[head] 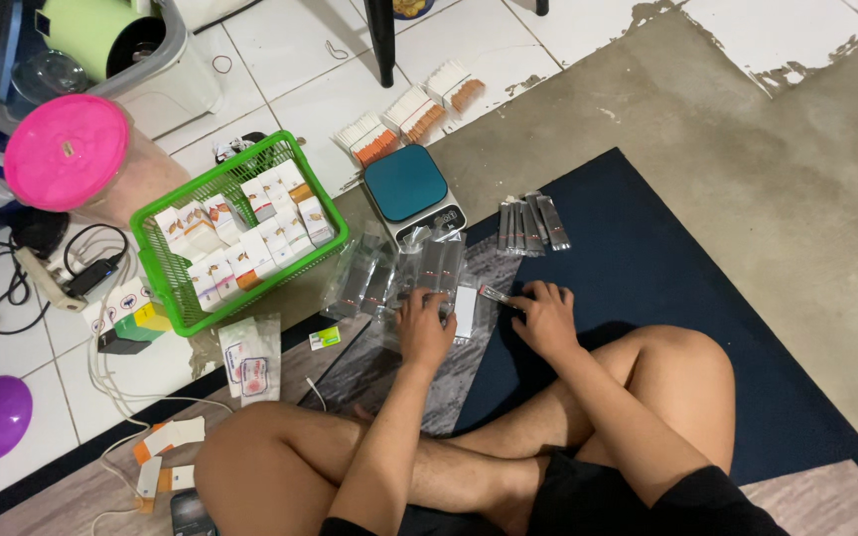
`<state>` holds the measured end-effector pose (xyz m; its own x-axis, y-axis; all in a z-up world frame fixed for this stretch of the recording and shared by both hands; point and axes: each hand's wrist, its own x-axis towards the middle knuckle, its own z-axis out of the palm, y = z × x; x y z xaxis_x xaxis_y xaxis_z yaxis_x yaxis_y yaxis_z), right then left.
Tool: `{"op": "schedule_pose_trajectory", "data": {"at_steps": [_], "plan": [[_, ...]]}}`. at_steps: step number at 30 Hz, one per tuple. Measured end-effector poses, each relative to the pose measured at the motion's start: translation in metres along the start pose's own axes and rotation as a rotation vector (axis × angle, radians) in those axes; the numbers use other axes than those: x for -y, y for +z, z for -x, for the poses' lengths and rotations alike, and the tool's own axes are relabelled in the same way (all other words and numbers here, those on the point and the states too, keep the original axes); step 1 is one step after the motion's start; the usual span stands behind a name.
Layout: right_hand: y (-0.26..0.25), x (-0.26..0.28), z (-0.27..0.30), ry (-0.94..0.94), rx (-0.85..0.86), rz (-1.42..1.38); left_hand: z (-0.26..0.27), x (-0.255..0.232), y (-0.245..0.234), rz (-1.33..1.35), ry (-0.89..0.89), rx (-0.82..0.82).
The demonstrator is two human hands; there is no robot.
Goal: The person places small white rectangular items into clear plastic sleeves by hand, then uses a lighter to seal the edges of the sleeves one at a time.
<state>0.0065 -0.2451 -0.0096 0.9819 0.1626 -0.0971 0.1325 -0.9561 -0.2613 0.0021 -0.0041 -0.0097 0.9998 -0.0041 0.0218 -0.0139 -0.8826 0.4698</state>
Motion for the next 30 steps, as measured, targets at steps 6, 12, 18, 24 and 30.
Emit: {"op": "schedule_pose_trajectory", "data": {"at_steps": [6,12,18,24,30], "plan": [[0.014,0.005,-0.010,-0.030,-0.004,-0.009,-0.002,-0.036,-0.029,0.000,0.191,0.175],[0.012,0.012,-0.015,-0.062,0.050,-0.070,-0.019,-0.048,0.000,-0.089,0.246,0.366],[0.008,0.007,-0.019,0.012,-0.026,-0.131,-0.013,-0.072,-0.019,0.049,0.177,0.368],[0.019,0.006,-0.019,0.030,-0.002,-0.119,-0.011,-0.066,-0.005,-0.001,0.199,0.336],[-0.001,0.000,-0.018,0.035,-0.015,-0.287,-0.007,-0.075,-0.015,-0.034,0.208,0.364]]}}
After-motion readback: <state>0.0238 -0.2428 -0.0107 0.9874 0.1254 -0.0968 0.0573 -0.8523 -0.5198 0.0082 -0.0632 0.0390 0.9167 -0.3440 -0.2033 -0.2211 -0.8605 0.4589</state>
